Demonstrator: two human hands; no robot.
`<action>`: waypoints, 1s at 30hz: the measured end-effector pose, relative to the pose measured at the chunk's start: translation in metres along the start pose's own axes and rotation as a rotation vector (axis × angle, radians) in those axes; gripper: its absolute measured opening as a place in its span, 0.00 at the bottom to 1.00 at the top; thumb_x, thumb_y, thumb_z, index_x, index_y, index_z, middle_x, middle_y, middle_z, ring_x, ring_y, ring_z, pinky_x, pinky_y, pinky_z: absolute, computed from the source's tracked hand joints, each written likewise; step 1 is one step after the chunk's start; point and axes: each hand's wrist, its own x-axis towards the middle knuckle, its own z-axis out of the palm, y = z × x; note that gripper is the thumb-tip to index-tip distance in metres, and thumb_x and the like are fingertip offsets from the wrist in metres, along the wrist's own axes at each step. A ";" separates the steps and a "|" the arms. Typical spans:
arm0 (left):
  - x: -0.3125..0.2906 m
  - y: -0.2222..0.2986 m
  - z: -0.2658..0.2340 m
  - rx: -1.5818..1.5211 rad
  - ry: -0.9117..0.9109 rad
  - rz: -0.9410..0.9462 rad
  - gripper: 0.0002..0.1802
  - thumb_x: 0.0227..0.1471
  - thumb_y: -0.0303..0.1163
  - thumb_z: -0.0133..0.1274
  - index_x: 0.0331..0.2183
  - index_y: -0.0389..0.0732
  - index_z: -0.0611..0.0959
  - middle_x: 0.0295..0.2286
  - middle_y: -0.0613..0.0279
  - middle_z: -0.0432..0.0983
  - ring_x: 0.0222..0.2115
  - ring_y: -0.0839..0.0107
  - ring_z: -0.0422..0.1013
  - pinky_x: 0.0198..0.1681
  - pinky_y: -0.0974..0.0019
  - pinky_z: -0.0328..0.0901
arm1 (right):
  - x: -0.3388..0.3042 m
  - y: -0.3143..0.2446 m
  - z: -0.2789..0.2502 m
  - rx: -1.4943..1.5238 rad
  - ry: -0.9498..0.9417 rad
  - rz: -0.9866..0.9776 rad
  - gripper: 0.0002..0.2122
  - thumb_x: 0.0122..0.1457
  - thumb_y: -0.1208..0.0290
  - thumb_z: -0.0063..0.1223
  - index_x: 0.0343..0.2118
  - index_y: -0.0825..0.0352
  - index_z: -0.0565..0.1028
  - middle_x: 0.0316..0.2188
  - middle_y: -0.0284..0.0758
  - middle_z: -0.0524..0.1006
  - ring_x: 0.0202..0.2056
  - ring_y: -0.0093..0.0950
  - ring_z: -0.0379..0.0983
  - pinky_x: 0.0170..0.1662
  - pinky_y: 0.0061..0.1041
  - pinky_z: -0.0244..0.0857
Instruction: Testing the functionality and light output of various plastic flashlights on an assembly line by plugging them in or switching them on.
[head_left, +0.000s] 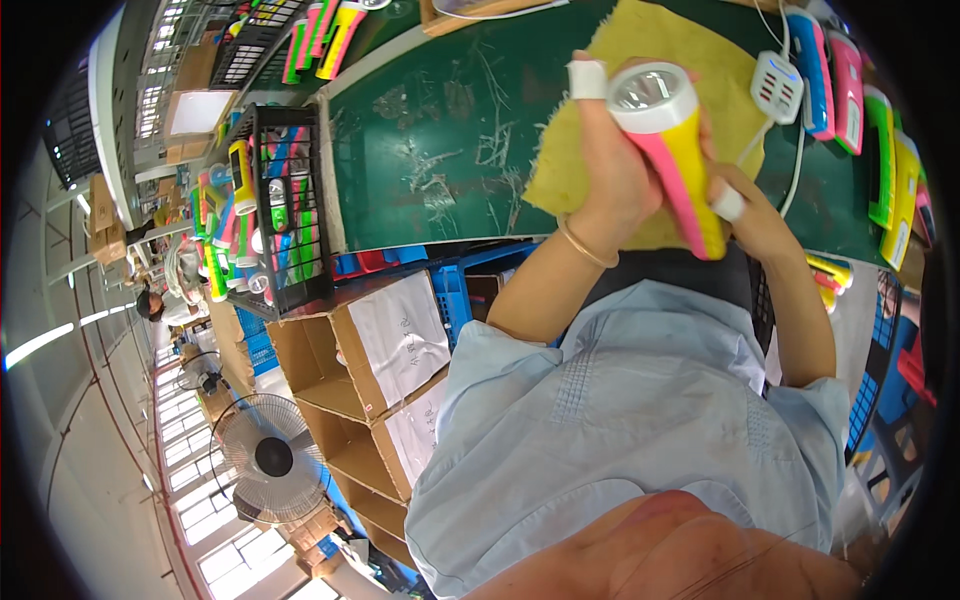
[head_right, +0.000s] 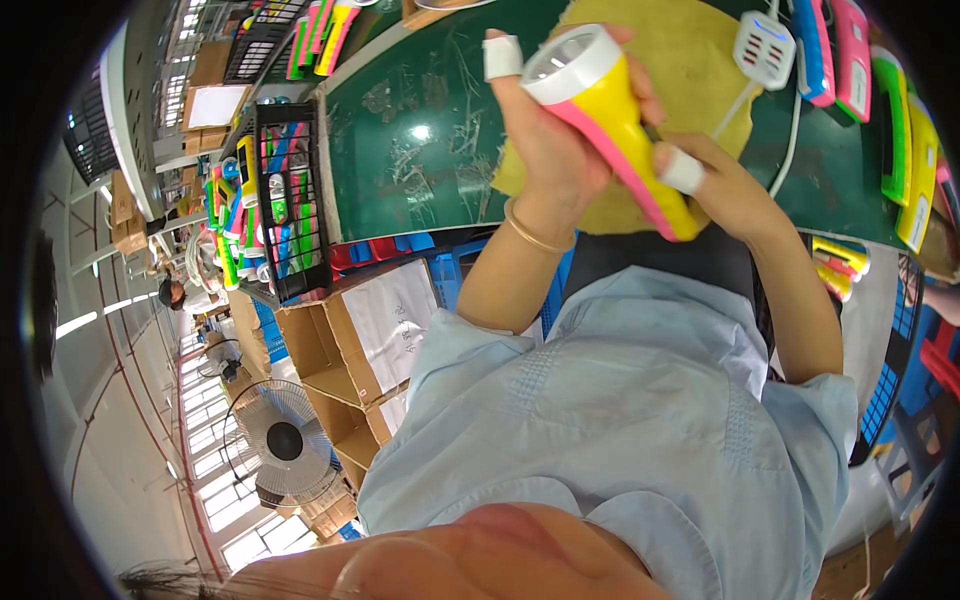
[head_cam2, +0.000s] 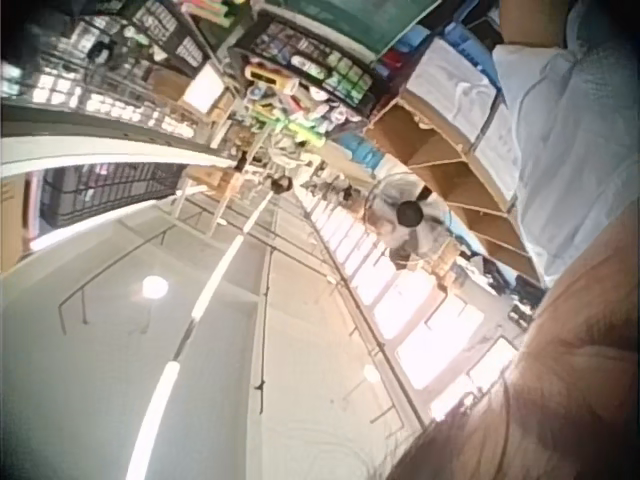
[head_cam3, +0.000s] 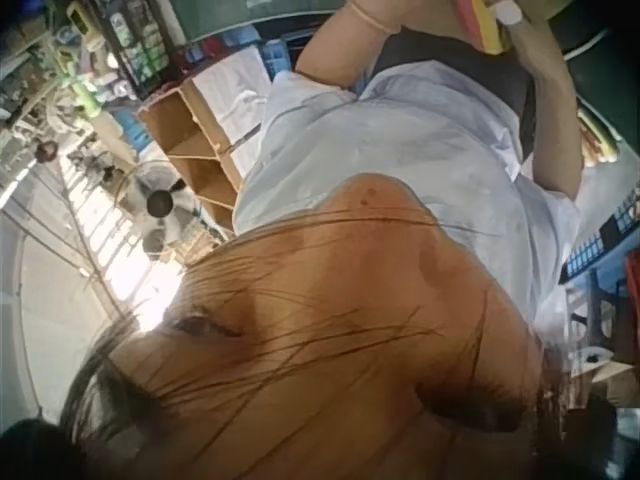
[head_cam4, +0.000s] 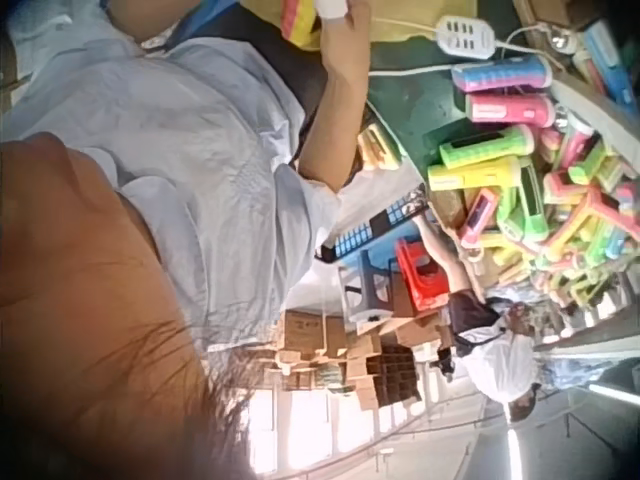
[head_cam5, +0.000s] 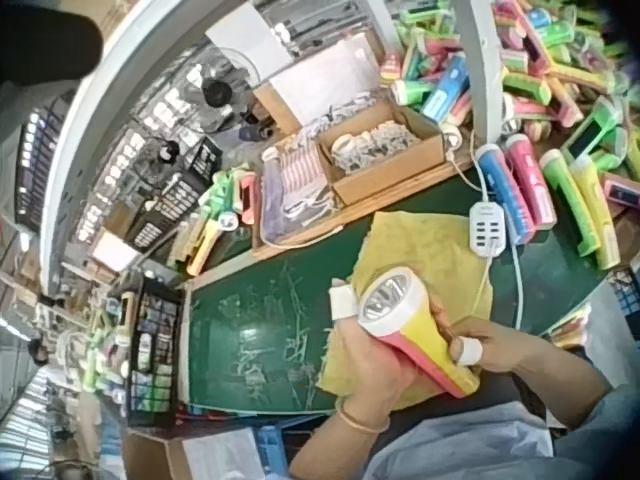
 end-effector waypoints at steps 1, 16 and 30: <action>0.008 0.001 -0.001 0.147 -0.059 0.106 0.42 0.49 0.64 0.21 0.38 0.34 0.71 0.24 0.51 0.72 0.21 0.64 0.69 0.26 0.62 0.66 | -0.003 0.000 -0.007 0.432 -0.144 -0.002 0.17 0.54 0.55 0.48 0.36 0.67 0.68 0.30 0.36 0.72 0.30 0.24 0.70 0.34 0.22 0.66; 0.150 0.281 -0.383 2.254 0.957 0.313 0.30 0.35 0.41 0.50 0.41 0.32 0.71 0.33 0.40 0.71 0.34 0.48 0.68 0.40 0.55 0.63 | 0.006 0.008 -0.212 -1.663 1.413 -0.431 0.19 0.52 0.70 0.48 0.48 0.68 0.64 0.44 0.46 0.68 0.45 0.42 0.64 0.46 0.35 0.61; 0.060 0.164 -0.169 0.530 0.390 0.186 0.20 0.53 0.46 0.42 0.39 0.38 0.69 0.26 0.56 0.72 0.26 0.69 0.70 0.24 0.69 0.67 | -0.026 -0.069 -0.068 0.138 0.493 -0.327 0.15 0.56 0.65 0.45 0.43 0.66 0.72 0.13 0.21 0.63 0.15 0.11 0.56 0.20 0.12 0.49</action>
